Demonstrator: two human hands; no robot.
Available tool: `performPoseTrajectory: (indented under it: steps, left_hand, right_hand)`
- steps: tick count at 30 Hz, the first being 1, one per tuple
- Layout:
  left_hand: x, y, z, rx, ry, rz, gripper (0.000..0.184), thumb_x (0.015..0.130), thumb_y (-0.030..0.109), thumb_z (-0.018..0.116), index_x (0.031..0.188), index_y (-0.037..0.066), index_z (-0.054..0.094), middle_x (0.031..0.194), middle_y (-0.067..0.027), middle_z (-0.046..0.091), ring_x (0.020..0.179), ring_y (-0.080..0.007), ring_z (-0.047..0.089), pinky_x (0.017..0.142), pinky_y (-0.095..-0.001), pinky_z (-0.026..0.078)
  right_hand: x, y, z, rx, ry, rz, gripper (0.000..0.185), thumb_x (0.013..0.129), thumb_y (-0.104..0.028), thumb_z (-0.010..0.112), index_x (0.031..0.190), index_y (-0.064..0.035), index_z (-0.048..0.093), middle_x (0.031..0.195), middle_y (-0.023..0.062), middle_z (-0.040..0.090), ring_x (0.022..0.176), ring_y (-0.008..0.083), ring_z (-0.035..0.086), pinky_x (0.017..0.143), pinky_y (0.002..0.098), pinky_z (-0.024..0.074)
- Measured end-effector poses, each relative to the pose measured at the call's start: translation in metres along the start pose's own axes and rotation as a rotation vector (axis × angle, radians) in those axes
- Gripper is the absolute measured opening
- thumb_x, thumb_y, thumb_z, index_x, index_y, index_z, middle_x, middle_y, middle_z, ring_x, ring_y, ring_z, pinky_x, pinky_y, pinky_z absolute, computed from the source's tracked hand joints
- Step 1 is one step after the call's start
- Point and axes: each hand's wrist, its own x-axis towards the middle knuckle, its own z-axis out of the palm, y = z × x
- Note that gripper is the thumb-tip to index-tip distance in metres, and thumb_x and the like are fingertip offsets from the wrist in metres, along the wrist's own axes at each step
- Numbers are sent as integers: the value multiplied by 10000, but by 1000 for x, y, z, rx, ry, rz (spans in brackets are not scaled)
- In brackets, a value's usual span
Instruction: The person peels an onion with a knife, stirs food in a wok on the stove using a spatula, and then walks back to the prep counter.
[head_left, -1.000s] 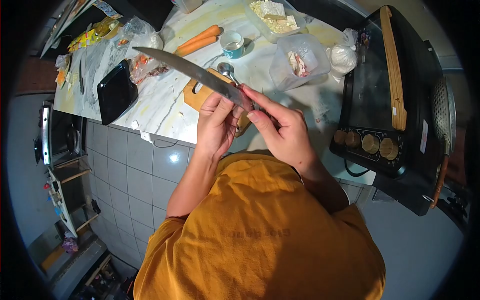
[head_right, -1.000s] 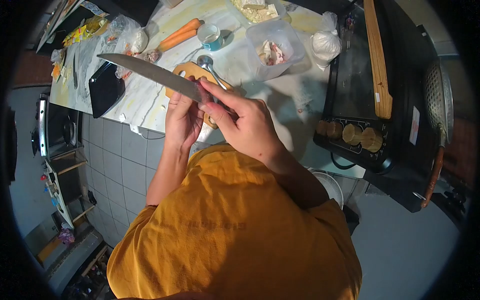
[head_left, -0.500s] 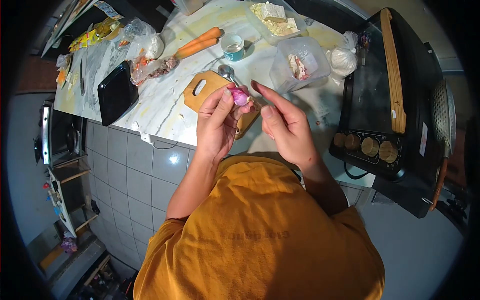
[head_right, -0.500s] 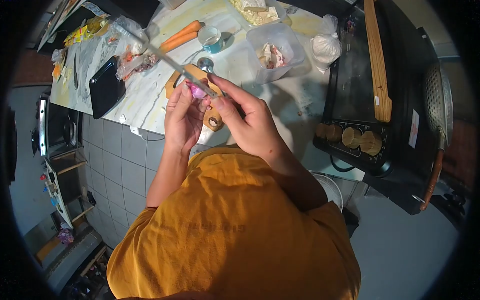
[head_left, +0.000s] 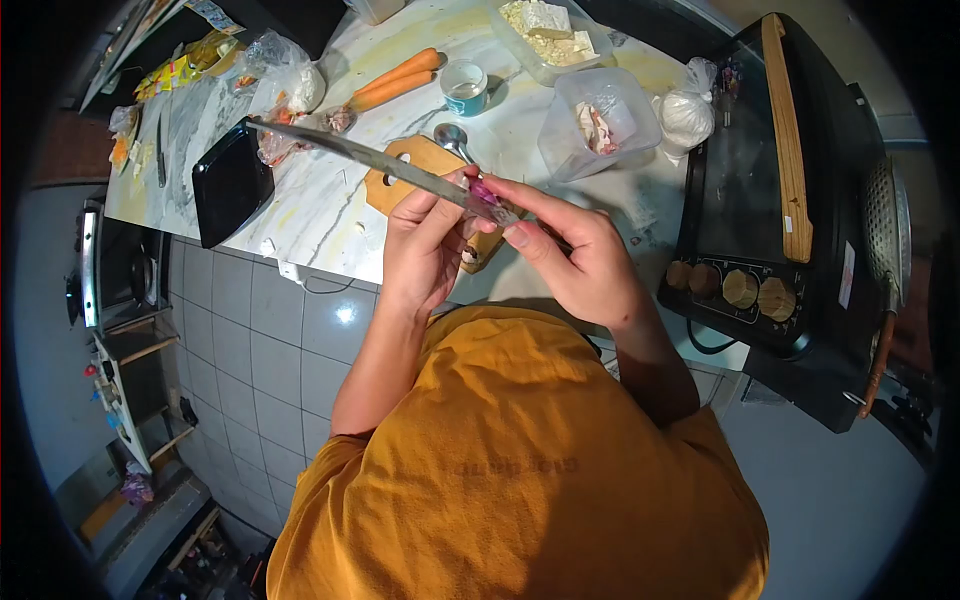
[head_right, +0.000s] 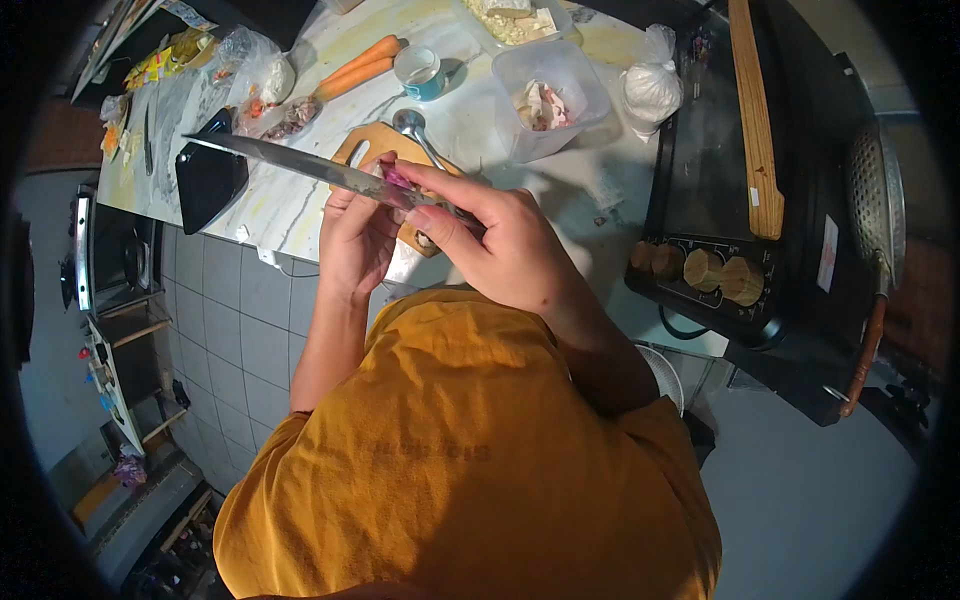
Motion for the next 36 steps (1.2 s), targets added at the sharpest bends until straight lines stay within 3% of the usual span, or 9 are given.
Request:
performPoseTrajectory:
  steps: [6, 8, 9, 12, 15, 18, 26, 30, 36]
  left_hand:
    - [-1, 10, -4, 34, -24, -146, 275, 921, 70, 532, 1151, -77, 564, 1005, -153, 650, 782, -199, 672, 690, -269, 576]
    - [0, 11, -6, -8, -79, -205, 286, 924, 81, 534, 1151, -93, 553, 985, -154, 649, 780, -198, 673, 692, -266, 581]
    - [0, 11, -7, -8, -79, -206, 286, 924, 81, 534, 1151, -93, 553, 985, -154, 649, 780, -198, 673, 692, -266, 581]
    - [0, 11, -9, -37, -117, -254, 299, 929, 105, 537, 1147, -101, 545, 960, -148, 647, 789, -198, 672, 688, -260, 583]
    - [-1, 9, -7, -20, -69, -256, 301, 932, 124, 540, 1135, -99, 547, 948, -142, 645, 790, -195, 669, 686, -258, 582]
    - [-2, 8, -6, 3, -8, -264, 294, 929, 118, 544, 1130, -97, 549, 959, -147, 643, 796, -194, 667, 681, -262, 580]
    - [-5, 7, 2, -53, -14, -238, 291, 925, 126, 552, 1123, -86, 556, 961, -154, 651, 792, -214, 668, 710, -273, 574]
    - [-4, 7, 4, -54, -51, -236, 280, 938, 137, 537, 1128, -66, 572, 977, -168, 652, 803, -226, 674, 724, -280, 575]
    - [-2, 9, 4, -18, -12, -189, 269, 939, 119, 531, 1140, -55, 576, 984, -165, 658, 823, -232, 677, 723, -284, 578]
  right_hand:
    - [2, -4, -6, -3, -36, -107, 350, 887, -87, 609, 1233, -49, 579, 892, 83, 705, 609, 49, 531, 554, 209, 433]
    - [2, -16, -13, -35, -180, 61, 361, 884, -15, 577, 1243, 14, 552, 1041, 104, 677, 843, 73, 592, 732, 223, 478]
    - [2, -15, -13, -34, -180, 62, 361, 884, -15, 577, 1243, 14, 552, 1041, 104, 677, 843, 73, 592, 732, 223, 478]
    - [2, -3, -10, -147, -175, -45, 361, 871, -5, 593, 1231, 10, 565, 1001, 105, 685, 788, 72, 598, 702, 214, 478]
    - [1, 2, -5, -137, -77, -153, 366, 862, -121, 635, 1227, -117, 603, 791, 60, 692, 482, 59, 463, 472, 229, 397]
    - [0, 4, -5, -177, -89, -118, 361, 854, -128, 648, 1213, -110, 613, 778, 64, 686, 476, 68, 459, 469, 232, 395]
    - [-6, 15, 13, 93, 64, -66, 314, 890, -110, 623, 1192, -26, 604, 897, 95, 701, 702, 74, 603, 619, 233, 469]
    - [-9, 16, 10, 330, 84, 77, 311, 927, -121, 583, 1204, 19, 577, 1012, 77, 677, 789, 63, 574, 683, 218, 460]
    - [-10, 10, 7, 462, 30, 200, 348, 956, -158, 545, 1253, 22, 537, 915, -10, 600, 736, 34, 465, 661, 190, 430]
